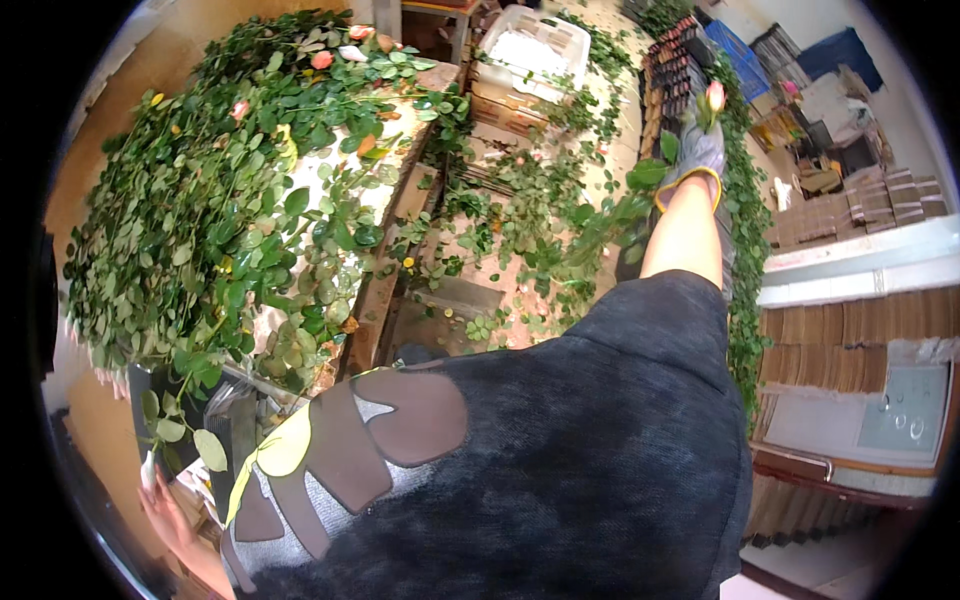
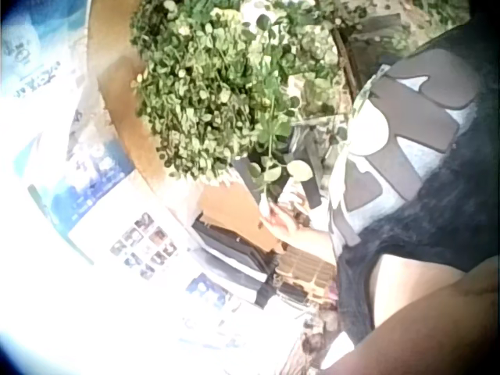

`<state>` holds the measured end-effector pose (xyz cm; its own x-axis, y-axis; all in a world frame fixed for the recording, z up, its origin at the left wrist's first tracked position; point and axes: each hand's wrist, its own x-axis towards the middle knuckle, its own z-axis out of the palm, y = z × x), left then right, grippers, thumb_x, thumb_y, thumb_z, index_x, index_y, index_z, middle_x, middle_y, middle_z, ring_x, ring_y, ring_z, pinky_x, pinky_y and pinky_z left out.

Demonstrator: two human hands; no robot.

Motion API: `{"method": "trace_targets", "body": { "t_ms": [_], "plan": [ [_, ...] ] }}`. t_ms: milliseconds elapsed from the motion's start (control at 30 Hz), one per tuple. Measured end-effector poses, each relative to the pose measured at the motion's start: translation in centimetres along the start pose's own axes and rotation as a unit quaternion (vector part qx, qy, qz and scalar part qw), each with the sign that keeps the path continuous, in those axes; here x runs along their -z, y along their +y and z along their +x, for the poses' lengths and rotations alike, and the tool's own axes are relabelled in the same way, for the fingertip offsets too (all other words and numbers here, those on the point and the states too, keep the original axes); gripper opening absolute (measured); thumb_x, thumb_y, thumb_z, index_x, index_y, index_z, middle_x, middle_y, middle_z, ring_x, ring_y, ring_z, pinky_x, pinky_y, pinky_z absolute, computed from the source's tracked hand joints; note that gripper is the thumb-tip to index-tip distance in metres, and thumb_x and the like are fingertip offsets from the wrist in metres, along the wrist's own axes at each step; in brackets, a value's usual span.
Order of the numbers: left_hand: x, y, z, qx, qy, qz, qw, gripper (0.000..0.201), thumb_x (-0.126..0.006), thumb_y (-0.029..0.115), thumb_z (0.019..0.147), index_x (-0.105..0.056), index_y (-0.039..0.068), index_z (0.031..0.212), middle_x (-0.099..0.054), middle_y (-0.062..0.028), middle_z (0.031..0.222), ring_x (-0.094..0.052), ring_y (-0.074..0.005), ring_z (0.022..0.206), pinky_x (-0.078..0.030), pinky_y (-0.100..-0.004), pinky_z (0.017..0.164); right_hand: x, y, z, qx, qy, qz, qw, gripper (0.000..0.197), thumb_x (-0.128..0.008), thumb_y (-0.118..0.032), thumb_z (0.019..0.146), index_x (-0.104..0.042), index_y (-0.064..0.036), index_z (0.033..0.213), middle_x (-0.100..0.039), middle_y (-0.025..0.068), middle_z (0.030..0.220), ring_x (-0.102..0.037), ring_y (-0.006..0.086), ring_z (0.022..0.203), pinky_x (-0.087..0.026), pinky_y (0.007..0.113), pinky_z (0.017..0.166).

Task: The person selects pink roses from a large pile, places them into a black box, and wraps the flower heads with white protective foam netting.

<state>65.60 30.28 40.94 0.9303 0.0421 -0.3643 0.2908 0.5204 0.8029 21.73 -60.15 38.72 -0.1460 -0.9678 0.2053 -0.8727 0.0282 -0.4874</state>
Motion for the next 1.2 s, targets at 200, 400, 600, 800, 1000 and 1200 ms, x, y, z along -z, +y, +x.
{"method": "trace_targets", "body": {
  "t_ms": [200, 400, 600, 800, 1000, 1200],
  "plan": [
    [2.0, 0.1, -0.8, -0.015, -0.003, -0.036, 0.999, 0.044, -0.038, 0.017, 0.100, -0.031, -0.009, 0.136, -0.036, -0.0244, 0.139, -0.034, -0.0355, 0.131, -0.037, -0.0388, 0.110, 2.1, -21.8, -9.0, 0.418, 0.183, 0.081, 0.886, 0.038, -0.051, -0.044, 0.089, -0.060, -0.0167, 0.115, -0.065, 0.0199, 0.100, -0.061, 0.0386, 0.093, -0.048, 0.043, 0.077],
    [-0.8, -1.6, -1.2, -0.053, -0.051, 0.022, 0.997, 0.041, -0.044, 0.010, 0.095, -0.038, -0.011, 0.130, -0.046, -0.0229, 0.129, -0.045, -0.0351, 0.123, -0.034, -0.0420, 0.110, 6.5, -36.4, -32.9, 0.740, -0.061, 0.240, 0.625, 0.027, -0.052, -0.011, 0.090, -0.061, -0.0059, 0.114, -0.065, 0.0136, 0.109, -0.063, 0.0278, 0.099, -0.050, 0.034, 0.083],
    [-2.4, -2.8, -2.8, -0.044, -0.055, 0.081, 0.994, 0.038, -0.043, 0.024, 0.098, -0.050, -0.005, 0.122, -0.058, -0.0176, 0.117, -0.060, -0.0277, 0.104, -0.051, -0.0370, 0.092, 5.2, -40.3, -59.1, 0.846, -0.234, 0.242, 0.413, 0.037, -0.063, -0.012, 0.078, -0.060, -0.0178, 0.115, -0.067, 0.0050, 0.099, -0.066, 0.0212, 0.079, -0.054, 0.029, 0.064],
    [-0.8, -5.2, -4.4, -0.145, -0.036, 0.144, 0.978, 0.035, -0.046, 0.026, 0.099, -0.060, -0.006, 0.105, -0.064, -0.0149, 0.109, -0.061, -0.0208, 0.099, -0.048, -0.0316, 0.088, 1.8, -41.6, -70.8, 0.779, -0.567, -0.096, 0.249, 0.029, -0.058, -0.010, 0.080, -0.062, -0.0103, 0.109, -0.067, 0.0135, 0.092, -0.066, 0.0292, 0.081, -0.051, 0.036, 0.070],
    [11.9, -0.9, -6.4, -0.210, 0.064, 0.667, 0.712, 0.026, -0.064, 0.012, 0.083, -0.063, 0.003, 0.108, -0.061, -0.0160, 0.116, -0.056, -0.0308, 0.108, -0.042, -0.0382, 0.097, -4.6, -42.2, -68.9, 0.772, -0.594, 0.010, 0.224, 0.025, -0.059, -0.028, 0.088, -0.065, -0.0079, 0.101, -0.066, 0.0154, 0.092, -0.063, 0.0326, 0.084, -0.049, 0.038, 0.072],
    [10.8, -8.8, 0.4, 0.028, -0.297, 0.356, 0.886, 0.063, -0.076, 0.020, 0.070, -0.052, 0.009, 0.128, -0.056, -0.0137, 0.120, -0.053, -0.0319, 0.110, -0.047, -0.0382, 0.091, -11.2, -36.8, -74.7, 0.596, -0.753, -0.217, 0.173, 0.022, -0.061, -0.027, 0.088, -0.065, -0.0100, 0.102, -0.067, 0.0033, 0.087, -0.064, 0.0156, 0.074, -0.051, 0.028, 0.068]
  ]
}}
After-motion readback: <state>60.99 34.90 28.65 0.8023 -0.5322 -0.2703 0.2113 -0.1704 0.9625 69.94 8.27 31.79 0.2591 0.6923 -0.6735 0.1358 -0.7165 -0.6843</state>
